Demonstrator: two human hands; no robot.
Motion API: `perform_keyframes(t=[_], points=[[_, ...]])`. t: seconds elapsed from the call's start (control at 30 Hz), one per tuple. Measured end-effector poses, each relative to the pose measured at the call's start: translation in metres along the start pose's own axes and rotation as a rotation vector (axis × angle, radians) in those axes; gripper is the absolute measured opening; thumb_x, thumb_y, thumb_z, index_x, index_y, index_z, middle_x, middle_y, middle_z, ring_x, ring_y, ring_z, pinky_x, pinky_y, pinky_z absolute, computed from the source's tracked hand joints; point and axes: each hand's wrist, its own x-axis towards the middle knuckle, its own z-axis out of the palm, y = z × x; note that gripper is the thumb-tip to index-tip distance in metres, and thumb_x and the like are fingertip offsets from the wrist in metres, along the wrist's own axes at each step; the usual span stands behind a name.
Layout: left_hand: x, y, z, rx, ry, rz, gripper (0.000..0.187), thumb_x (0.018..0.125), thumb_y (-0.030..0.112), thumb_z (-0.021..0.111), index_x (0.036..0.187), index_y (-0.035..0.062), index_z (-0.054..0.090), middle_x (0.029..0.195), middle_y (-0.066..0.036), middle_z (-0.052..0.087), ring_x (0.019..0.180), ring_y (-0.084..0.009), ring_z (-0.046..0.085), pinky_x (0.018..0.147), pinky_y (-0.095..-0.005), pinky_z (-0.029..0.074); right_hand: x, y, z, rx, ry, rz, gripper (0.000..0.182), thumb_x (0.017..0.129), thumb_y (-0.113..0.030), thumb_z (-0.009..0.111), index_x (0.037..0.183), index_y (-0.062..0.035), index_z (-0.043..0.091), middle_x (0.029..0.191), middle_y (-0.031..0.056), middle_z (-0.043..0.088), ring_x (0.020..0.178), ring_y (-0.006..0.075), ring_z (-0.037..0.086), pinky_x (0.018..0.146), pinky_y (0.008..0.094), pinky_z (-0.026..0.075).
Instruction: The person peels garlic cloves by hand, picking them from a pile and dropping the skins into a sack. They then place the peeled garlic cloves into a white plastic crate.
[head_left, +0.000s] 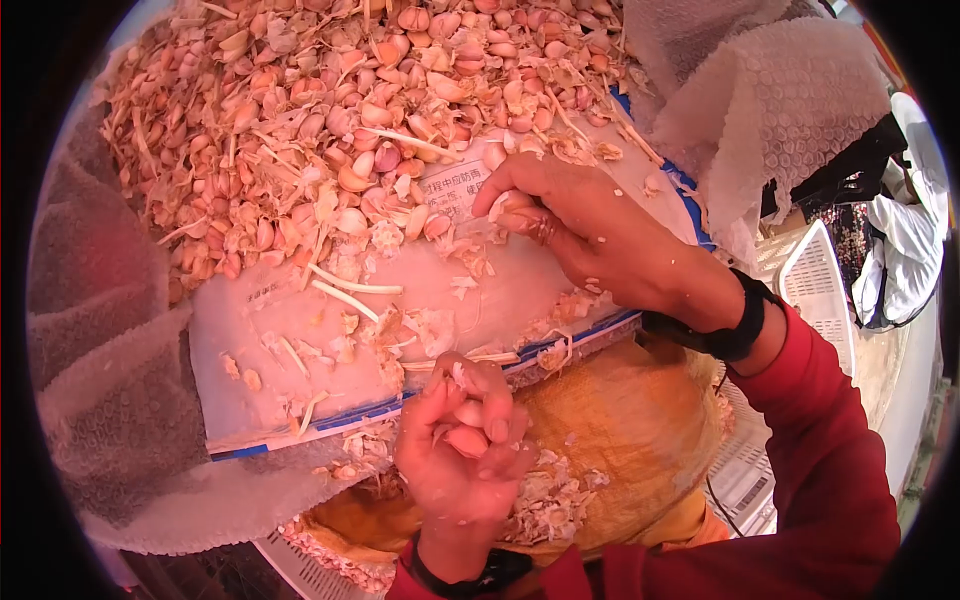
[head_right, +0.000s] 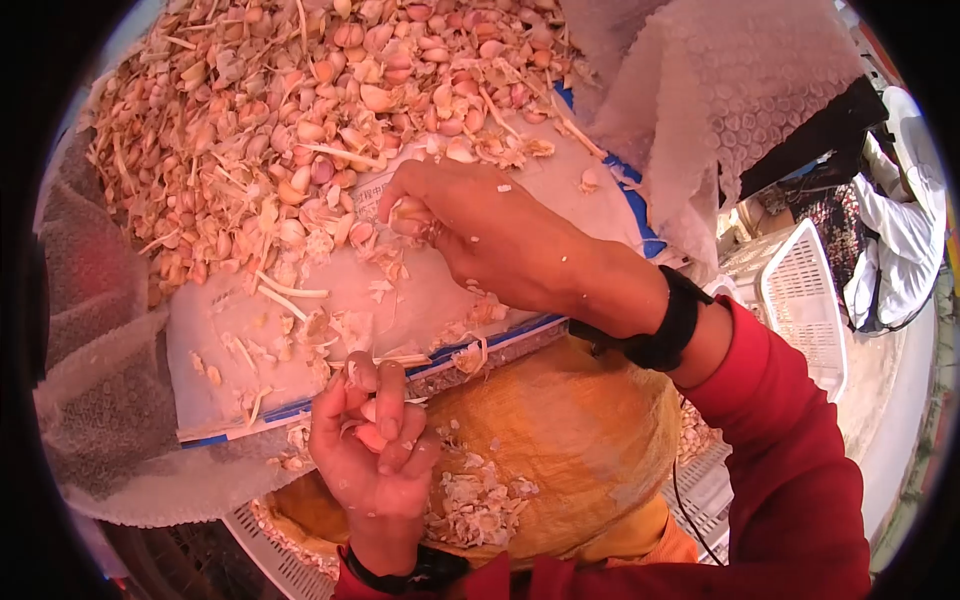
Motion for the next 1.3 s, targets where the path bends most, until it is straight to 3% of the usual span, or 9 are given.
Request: perform_keyframes(t=[0.1, 0.27, 0.37, 0.47, 0.67, 0.8, 1.07, 1.2, 1.3], points=[[-0.005, 0.001, 0.001, 0.037, -0.03, 0.028, 0.022, 0.095, 0.028, 0.038, 0.093, 0.0099, 0.049, 0.068, -0.008, 0.046, 0.046, -0.0106, 0.031, 0.036, -0.02, 0.024, -0.01, -0.052, -0.015, 0.414, -0.163, 0.335, 0.017, 0.096, -0.011, 0.047, 0.11, -0.0056, 0.055, 0.074, -0.0018, 0.049, 0.066, 0.0043, 0.05, 0.061, 0.0208, 0.039], [-0.017, -0.002, 0.019, 0.18, -0.061, 0.131, 0.02, 0.095, 0.029, 0.038, 0.096, 0.0104, 0.047, 0.07, -0.009, 0.048, 0.047, -0.01, 0.033, 0.037, -0.0195, 0.025, -0.029, -0.089, -0.012, 0.607, -0.057, 0.095, 0.021, 0.094, -0.009, 0.051, 0.112, -0.0009, 0.058, 0.078, 0.0022, 0.058, 0.072, 0.008, 0.057, 0.064, 0.0246, 0.047], [-0.027, -0.015, 0.054, 0.096, 0.256, 0.218, 0.021, 0.096, 0.029, 0.038, 0.096, 0.0095, 0.047, 0.071, -0.009, 0.048, 0.049, -0.0094, 0.033, 0.038, -0.0191, 0.025, -0.04, -0.124, -0.021, 0.381, 0.026, -0.101, 0.019, 0.089, -0.007, 0.058, 0.106, -0.0004, 0.064, 0.085, 0.0073, 0.064, 0.075, 0.0124, 0.062, 0.066, 0.0258, 0.051], [-0.043, -0.005, 0.038, 0.265, -0.17, 0.117, 0.022, 0.096, 0.028, 0.038, 0.097, 0.008, 0.047, 0.073, -0.011, 0.048, 0.051, -0.0097, 0.033, 0.039, -0.0188, 0.026, -0.063, -0.175, -0.034, 0.162, 0.007, -0.349, 0.018, 0.08, -0.005, 0.066, 0.097, -0.0002, 0.068, 0.089, 0.0127, 0.067, 0.071, 0.0188, 0.065, 0.064, 0.0256, 0.052], [-0.079, -0.022, 0.073, 0.431, -0.461, 0.182, 0.03, 0.097, 0.03, 0.038, 0.09, 0.0027, 0.046, 0.062, -0.011, 0.046, 0.039, -0.0124, 0.032, 0.034, -0.0253, 0.026, -0.085, -0.212, -0.021, 0.245, 0.038, -0.732, 0.02, 0.077, -0.005, 0.068, 0.096, 0.001, 0.068, 0.089, 0.0136, 0.066, 0.068, 0.0202, 0.065, 0.061, 0.0264, 0.052], [-0.11, -0.031, 0.086, 0.458, -0.493, 0.196, 0.024, 0.094, 0.027, 0.049, 0.095, 0.003, 0.05, 0.074, -0.009, 0.052, 0.051, -0.0085, 0.038, 0.045, -0.0215, 0.03, -0.083, -0.22, -0.009, 0.315, 0.002, -0.833, 0.022, 0.078, -0.005, 0.067, 0.099, 0.0011, 0.067, 0.09, 0.013, 0.065, 0.069, 0.0201, 0.064, 0.063, 0.0266, 0.052], [-0.136, -0.034, 0.075, 0.38, -0.41, 0.353, 0.028, 0.093, 0.027, 0.051, 0.088, 0.0002, 0.058, 0.08, -0.01, 0.061, 0.057, -0.0098, 0.047, 0.052, -0.0227, 0.036, -0.101, -0.234, -0.004, 0.423, -0.1, -0.861, 0.026, 0.08, -0.006, 0.066, 0.105, 0.0015, 0.064, 0.091, 0.0119, 0.064, 0.072, 0.0198, 0.064, 0.065, 0.027, 0.051], [-0.164, -0.02, 0.077, 0.347, -0.198, 0.465, 0.028, 0.097, 0.03, 0.037, 0.092, 0.0034, 0.045, 0.057, -0.009, 0.043, 0.038, -0.0127, 0.031, 0.033, -0.0269, 0.027, -0.104, -0.234, 0.001, 0.416, -0.123, -0.744, 0.028, 0.081, -0.006, 0.065, 0.108, 0.0016, 0.063, 0.092, 0.0113, 0.063, 0.073, 0.0197, 0.063, 0.066, 0.0272, 0.051], [-0.173, -0.004, 0.062, 0.411, -0.016, 0.593, 0.025, 0.097, 0.029, 0.037, 0.094, 0.005, 0.043, 0.054, -0.008, 0.041, 0.037, -0.0112, 0.031, 0.034, -0.0248, 0.028, -0.101, -0.23, 0.011, 0.376, -0.086, -0.51, 0.03, 0.082, -0.007, 0.065, 0.11, 0.0018, 0.062, 0.092, 0.0109, 0.063, 0.074, 0.0196, 0.063, 0.067, 0.0274, 0.05]])
